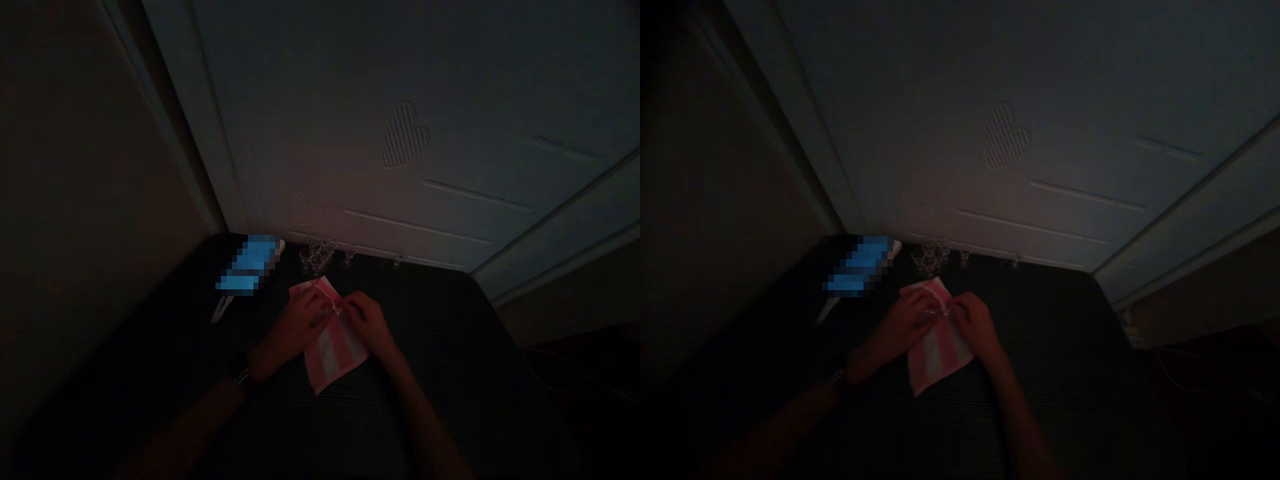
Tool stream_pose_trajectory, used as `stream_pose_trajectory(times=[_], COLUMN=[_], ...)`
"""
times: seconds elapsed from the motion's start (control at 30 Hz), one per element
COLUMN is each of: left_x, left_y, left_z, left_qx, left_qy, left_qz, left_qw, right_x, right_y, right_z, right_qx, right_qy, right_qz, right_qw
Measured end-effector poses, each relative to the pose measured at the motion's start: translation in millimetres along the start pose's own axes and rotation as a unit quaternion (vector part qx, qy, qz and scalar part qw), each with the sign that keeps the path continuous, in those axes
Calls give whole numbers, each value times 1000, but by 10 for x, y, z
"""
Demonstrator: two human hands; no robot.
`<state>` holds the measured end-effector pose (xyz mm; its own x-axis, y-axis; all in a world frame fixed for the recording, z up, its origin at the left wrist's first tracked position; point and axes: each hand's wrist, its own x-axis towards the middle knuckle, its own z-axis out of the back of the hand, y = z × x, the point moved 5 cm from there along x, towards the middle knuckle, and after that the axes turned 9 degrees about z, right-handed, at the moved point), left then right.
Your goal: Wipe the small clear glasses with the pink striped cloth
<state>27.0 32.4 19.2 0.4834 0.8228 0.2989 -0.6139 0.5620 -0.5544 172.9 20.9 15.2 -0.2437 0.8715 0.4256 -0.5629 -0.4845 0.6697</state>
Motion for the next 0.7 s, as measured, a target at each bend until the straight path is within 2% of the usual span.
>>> stream_pose_trajectory(times=[0.2, 0.37, 0.7], left_x=[11, 13, 4], left_y=[16, 53, -32], left_z=[45, 38, 54], left_qx=[-16, -7, -1], left_qy=[1, -3, -21], left_qz=[29, 36, 1], left_qw=[999, 999, 1000], right_x=[-6, -3, -17], right_y=[13, 1, 28], right_z=[47, 12, -22], right_qx=[6, 7, -24], right_qy=[-20, 7, 23], right_qz=[-8, -8, 1], right_qw=[1000, 1000, 999])
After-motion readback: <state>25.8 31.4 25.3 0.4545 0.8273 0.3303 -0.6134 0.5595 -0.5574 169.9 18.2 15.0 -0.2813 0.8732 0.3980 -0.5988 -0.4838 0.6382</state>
